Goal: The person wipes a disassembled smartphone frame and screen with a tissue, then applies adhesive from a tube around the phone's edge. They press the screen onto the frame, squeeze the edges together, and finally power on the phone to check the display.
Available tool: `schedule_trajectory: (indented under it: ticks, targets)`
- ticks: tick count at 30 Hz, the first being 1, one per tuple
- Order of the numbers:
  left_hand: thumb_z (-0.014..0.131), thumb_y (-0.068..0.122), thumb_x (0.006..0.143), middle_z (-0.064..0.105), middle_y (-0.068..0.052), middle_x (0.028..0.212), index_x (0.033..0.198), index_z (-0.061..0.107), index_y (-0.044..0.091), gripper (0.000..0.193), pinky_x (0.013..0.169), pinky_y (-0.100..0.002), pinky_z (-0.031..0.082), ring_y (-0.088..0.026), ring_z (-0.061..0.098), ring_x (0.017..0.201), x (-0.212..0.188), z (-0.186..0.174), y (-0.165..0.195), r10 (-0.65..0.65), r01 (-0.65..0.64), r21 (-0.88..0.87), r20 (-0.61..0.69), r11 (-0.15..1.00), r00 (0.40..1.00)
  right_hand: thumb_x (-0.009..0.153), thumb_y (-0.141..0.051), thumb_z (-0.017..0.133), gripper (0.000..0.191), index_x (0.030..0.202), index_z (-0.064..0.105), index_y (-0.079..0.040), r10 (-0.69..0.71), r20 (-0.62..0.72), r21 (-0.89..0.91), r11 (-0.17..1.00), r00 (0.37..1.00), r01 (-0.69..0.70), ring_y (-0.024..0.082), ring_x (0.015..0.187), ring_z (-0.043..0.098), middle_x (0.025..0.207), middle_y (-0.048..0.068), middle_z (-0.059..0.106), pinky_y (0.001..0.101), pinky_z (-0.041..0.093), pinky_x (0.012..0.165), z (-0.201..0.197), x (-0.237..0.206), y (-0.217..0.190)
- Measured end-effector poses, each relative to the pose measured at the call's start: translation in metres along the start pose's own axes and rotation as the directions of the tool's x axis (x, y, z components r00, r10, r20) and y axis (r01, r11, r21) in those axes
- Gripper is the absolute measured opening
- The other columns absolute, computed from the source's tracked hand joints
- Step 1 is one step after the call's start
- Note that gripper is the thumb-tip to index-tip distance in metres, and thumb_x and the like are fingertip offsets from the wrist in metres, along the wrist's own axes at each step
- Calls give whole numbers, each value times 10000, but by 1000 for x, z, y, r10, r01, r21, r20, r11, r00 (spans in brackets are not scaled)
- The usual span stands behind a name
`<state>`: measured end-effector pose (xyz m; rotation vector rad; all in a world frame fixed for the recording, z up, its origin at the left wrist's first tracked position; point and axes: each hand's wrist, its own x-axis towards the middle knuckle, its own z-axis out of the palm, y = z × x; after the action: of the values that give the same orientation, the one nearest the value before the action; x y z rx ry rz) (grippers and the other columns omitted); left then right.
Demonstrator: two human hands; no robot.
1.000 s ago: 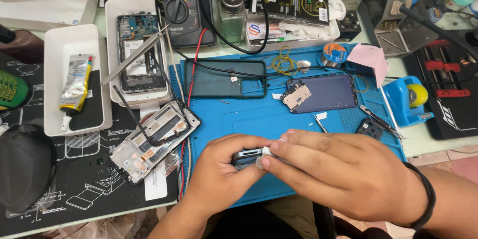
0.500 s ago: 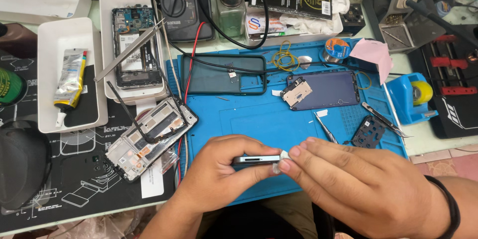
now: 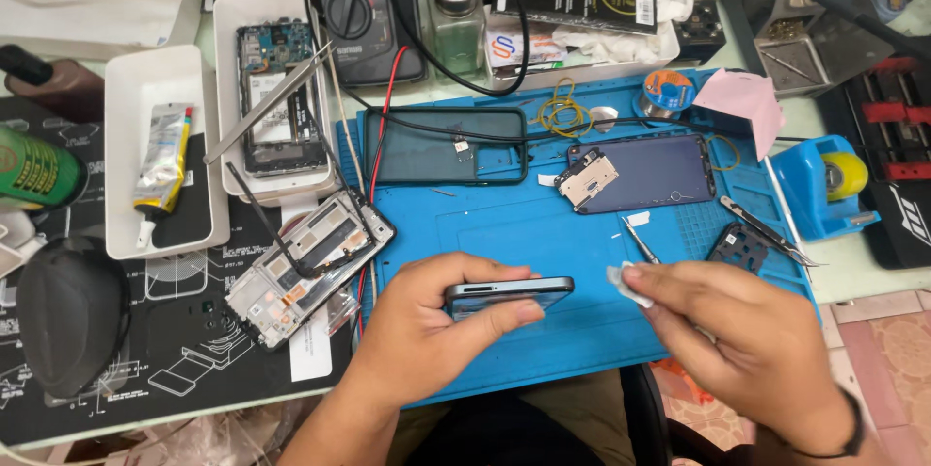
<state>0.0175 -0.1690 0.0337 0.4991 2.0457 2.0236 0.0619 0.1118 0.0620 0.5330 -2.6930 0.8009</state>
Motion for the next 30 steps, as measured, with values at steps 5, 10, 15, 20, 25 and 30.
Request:
schedule_trajectory:
  ticks: [5,10,15,20,25,30]
  targets:
    - [834,70,851,817,-83,996,1069,759,8,239,796,-252,609,-112,768,902,-5,4,-6,25,-25,-20,-8,999,1000,871,-79,715,268,1138,727,-74,-287,-114,-65,957,951,281,213,987,746,1130,86,728,316,595,802,-14,23,-44]
    - [807,55,884,793,-90,1032,1091,744,12,220,845,-266,592,-125,746,964,-8,1,-17,139,-139,82,5,987,990,858,-153,636,429,1251,677,12,-646,83,-93,753,759,651,273,1102,720,1230,117,686,342,596,834,-20,66,-63]
    - [818,54,897,795,-86,1038,1066,732,14,194,858,-262,591,-118,754,970,-7,-3,-18,205,-210,79,73,974,976,842,-156,626,446,1250,662,21,-683,134,-210,688,718,695,291,1095,701,1219,136,673,350,585,837,-20,59,-52]
    - [822,43,854,800,-93,1001,1068,744,-9,234,780,-251,596,-118,747,891,-7,-1,-16,-42,40,-134,-16,990,999,821,-130,669,456,1267,742,-73,-401,229,-301,837,887,457,243,1000,721,1187,71,734,352,562,753,-10,34,-6]
    - [820,29,842,788,-106,955,1068,722,-31,254,756,-267,595,-116,724,840,1,2,-24,-149,89,-269,-211,959,966,819,-41,753,255,1074,761,-53,109,-54,181,979,993,-98,160,832,769,976,71,787,253,588,723,28,-13,5]
    - [813,12,850,766,-115,970,1063,683,-57,259,742,-270,568,-114,693,821,5,13,-33,-133,36,-301,-309,953,942,844,13,758,314,1153,728,-28,291,-334,453,884,896,-118,160,818,773,1028,133,782,227,601,738,78,-29,-14]
